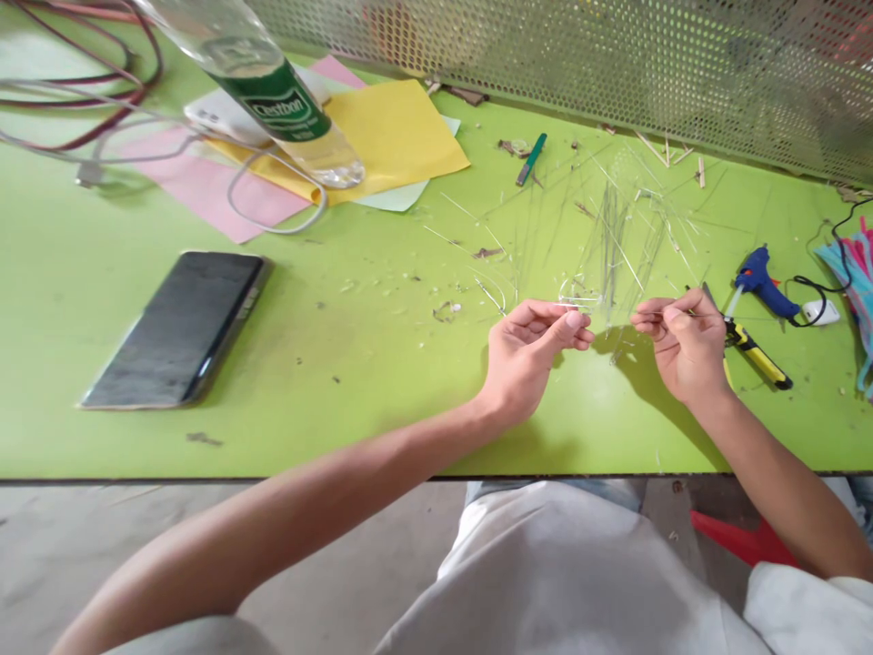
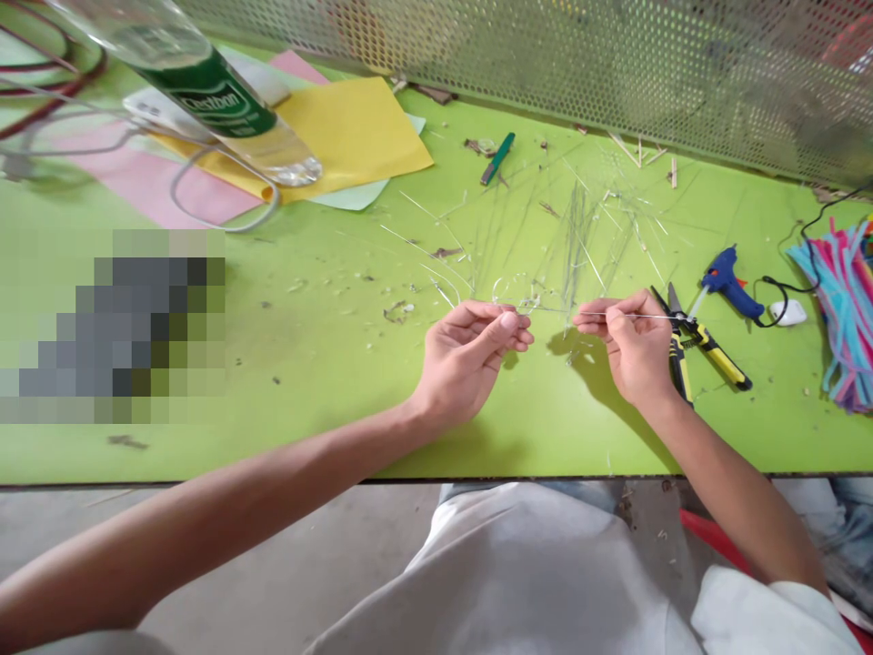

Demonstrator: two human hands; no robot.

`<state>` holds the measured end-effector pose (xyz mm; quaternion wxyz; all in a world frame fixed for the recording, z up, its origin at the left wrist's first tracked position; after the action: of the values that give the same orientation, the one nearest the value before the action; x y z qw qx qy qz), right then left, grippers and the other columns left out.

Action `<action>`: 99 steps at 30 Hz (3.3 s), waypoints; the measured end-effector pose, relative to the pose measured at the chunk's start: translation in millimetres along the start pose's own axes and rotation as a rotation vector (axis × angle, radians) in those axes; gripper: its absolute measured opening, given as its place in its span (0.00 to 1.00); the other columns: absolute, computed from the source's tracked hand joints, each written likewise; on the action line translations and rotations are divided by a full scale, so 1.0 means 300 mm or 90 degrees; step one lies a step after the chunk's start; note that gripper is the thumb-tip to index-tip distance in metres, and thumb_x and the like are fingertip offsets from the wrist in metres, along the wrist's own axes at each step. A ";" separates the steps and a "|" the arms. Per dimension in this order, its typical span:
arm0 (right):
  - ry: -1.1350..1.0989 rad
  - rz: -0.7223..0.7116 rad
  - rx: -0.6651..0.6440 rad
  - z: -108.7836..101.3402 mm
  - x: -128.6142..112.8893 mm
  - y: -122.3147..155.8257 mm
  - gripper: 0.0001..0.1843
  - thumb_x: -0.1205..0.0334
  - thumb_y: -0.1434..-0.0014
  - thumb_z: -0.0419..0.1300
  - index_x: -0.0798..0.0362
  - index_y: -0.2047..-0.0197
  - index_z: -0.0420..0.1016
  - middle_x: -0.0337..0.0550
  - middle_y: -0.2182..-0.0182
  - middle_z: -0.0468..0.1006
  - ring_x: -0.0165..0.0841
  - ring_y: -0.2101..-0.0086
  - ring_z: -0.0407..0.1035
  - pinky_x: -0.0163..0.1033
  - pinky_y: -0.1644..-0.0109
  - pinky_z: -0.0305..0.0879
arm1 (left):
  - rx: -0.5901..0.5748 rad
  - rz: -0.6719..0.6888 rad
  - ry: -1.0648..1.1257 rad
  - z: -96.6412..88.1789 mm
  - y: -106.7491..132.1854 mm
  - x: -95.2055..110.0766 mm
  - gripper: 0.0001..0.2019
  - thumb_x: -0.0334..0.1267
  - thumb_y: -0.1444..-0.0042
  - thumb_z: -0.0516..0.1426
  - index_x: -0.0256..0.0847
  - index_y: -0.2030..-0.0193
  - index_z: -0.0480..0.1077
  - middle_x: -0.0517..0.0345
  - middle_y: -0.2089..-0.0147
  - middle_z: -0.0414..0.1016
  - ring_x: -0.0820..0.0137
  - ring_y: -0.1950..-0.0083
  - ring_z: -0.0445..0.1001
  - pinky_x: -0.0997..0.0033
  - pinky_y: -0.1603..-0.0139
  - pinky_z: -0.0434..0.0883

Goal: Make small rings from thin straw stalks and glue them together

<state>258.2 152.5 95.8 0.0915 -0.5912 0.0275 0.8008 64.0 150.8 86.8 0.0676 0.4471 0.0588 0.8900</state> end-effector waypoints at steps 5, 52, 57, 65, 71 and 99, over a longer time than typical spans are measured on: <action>-0.005 0.001 0.002 0.006 -0.004 0.002 0.24 0.50 0.47 0.82 0.47 0.68 0.71 0.36 0.67 0.89 0.31 0.69 0.84 0.34 0.63 0.85 | -0.006 0.004 0.028 0.002 0.003 0.002 0.23 0.47 0.59 0.82 0.38 0.66 0.79 0.57 0.68 0.86 0.72 0.69 0.85 0.76 0.65 0.83; -0.010 -0.041 -0.022 0.020 0.003 0.010 0.20 0.53 0.46 0.81 0.49 0.68 0.74 0.37 0.67 0.90 0.30 0.70 0.85 0.33 0.64 0.85 | -0.028 0.022 0.016 -0.001 0.002 0.004 0.19 0.44 0.52 0.79 0.40 0.66 0.76 0.60 0.68 0.84 0.72 0.69 0.84 0.74 0.64 0.83; -0.005 -0.056 -0.020 0.022 0.003 0.012 0.19 0.53 0.45 0.81 0.49 0.68 0.75 0.37 0.67 0.90 0.30 0.71 0.84 0.34 0.65 0.85 | -0.030 0.018 -0.008 -0.005 0.002 0.004 0.20 0.46 0.50 0.78 0.40 0.65 0.73 0.60 0.67 0.84 0.72 0.68 0.84 0.71 0.62 0.83; 0.004 -0.053 -0.032 0.018 -0.001 0.015 0.20 0.51 0.45 0.81 0.49 0.68 0.74 0.36 0.67 0.89 0.31 0.70 0.84 0.35 0.64 0.85 | -0.029 0.025 0.003 -0.002 0.003 0.009 0.16 0.41 0.48 0.76 0.41 0.65 0.73 0.63 0.69 0.83 0.73 0.68 0.84 0.74 0.62 0.83; 0.013 0.013 -0.070 0.032 0.019 0.029 0.22 0.47 0.48 0.82 0.46 0.58 0.80 0.35 0.66 0.89 0.32 0.69 0.84 0.37 0.62 0.85 | -0.045 0.026 0.008 0.003 0.009 0.010 0.16 0.40 0.49 0.76 0.41 0.65 0.74 0.63 0.69 0.84 0.74 0.70 0.84 0.75 0.64 0.82; 0.051 0.018 -0.067 0.084 0.062 0.073 0.15 0.48 0.44 0.79 0.46 0.65 0.82 0.33 0.73 0.84 0.30 0.73 0.79 0.36 0.68 0.78 | -0.113 0.042 -0.035 0.010 0.031 -0.009 0.19 0.48 0.46 0.76 0.42 0.64 0.73 0.59 0.69 0.86 0.64 0.67 0.87 0.63 0.61 0.86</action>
<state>225.3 136.9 84.3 0.0474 -0.6264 -0.0027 0.7780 67.2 141.4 87.9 0.0790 0.4652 -0.0371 0.8809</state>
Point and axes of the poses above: each hand's wrist, its own y-axis away from the middle knuckle, its own z-axis out of the palm, x = y × z, the point moved 1 cm from there along -y, towards the middle knuckle
